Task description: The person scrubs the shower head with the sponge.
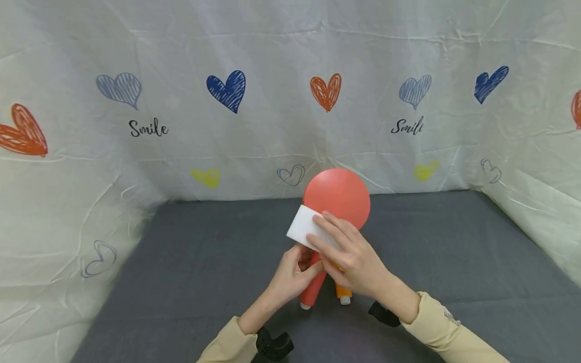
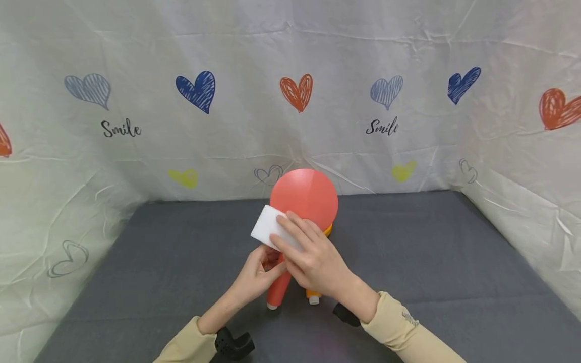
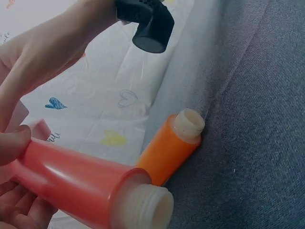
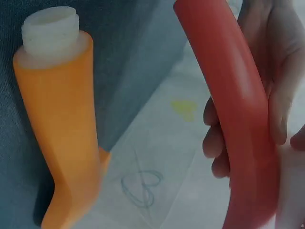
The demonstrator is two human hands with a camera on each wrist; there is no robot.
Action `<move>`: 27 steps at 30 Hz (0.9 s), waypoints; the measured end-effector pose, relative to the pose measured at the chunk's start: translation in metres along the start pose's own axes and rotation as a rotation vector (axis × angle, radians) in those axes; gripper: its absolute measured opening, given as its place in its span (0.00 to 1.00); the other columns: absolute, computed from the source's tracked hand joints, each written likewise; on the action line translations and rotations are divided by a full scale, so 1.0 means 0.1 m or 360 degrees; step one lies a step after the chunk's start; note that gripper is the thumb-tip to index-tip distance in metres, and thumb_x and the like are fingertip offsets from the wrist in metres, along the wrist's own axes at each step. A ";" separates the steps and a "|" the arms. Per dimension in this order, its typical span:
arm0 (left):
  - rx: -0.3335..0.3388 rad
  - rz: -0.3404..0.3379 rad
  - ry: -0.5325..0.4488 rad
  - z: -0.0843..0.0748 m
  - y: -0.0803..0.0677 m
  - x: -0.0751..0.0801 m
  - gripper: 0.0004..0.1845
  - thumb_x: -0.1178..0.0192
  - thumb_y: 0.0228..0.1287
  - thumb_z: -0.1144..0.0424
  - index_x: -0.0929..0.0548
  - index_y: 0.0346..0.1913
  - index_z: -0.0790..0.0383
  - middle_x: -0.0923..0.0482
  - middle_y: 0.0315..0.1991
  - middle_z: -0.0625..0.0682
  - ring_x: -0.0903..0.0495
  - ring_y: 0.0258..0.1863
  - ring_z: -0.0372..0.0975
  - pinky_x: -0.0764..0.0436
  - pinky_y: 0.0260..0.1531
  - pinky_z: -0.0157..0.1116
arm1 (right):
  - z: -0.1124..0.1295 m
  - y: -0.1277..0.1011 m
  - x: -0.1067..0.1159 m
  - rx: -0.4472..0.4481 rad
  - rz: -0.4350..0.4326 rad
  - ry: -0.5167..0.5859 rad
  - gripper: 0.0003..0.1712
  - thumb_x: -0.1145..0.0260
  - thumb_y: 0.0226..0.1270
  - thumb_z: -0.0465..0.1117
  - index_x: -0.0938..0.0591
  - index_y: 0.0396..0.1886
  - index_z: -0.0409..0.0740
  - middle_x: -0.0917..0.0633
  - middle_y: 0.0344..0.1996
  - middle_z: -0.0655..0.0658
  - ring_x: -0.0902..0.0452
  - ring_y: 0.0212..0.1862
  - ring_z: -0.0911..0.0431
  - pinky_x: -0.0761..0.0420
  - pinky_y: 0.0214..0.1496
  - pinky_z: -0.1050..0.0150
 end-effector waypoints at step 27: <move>-0.0023 0.0037 -0.0537 -0.01 0.03 0.02 0.24 0.46 0.66 0.69 0.37 0.61 0.74 0.28 0.52 0.66 0.21 0.46 0.46 0.21 0.45 0.39 | -0.06 -0.16 0.07 -0.0123 -0.0180 0.0176 0.19 0.46 0.69 0.40 0.24 0.57 0.38 0.32 0.60 0.30 0.39 0.62 0.36 0.37 0.64 0.53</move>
Point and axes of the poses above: each hand's wrist, its own y-axis towards the middle knuckle, its own x-axis out of the back of the hand, z = x × y, the point moved 7 cm from there along y, towards the middle knuckle
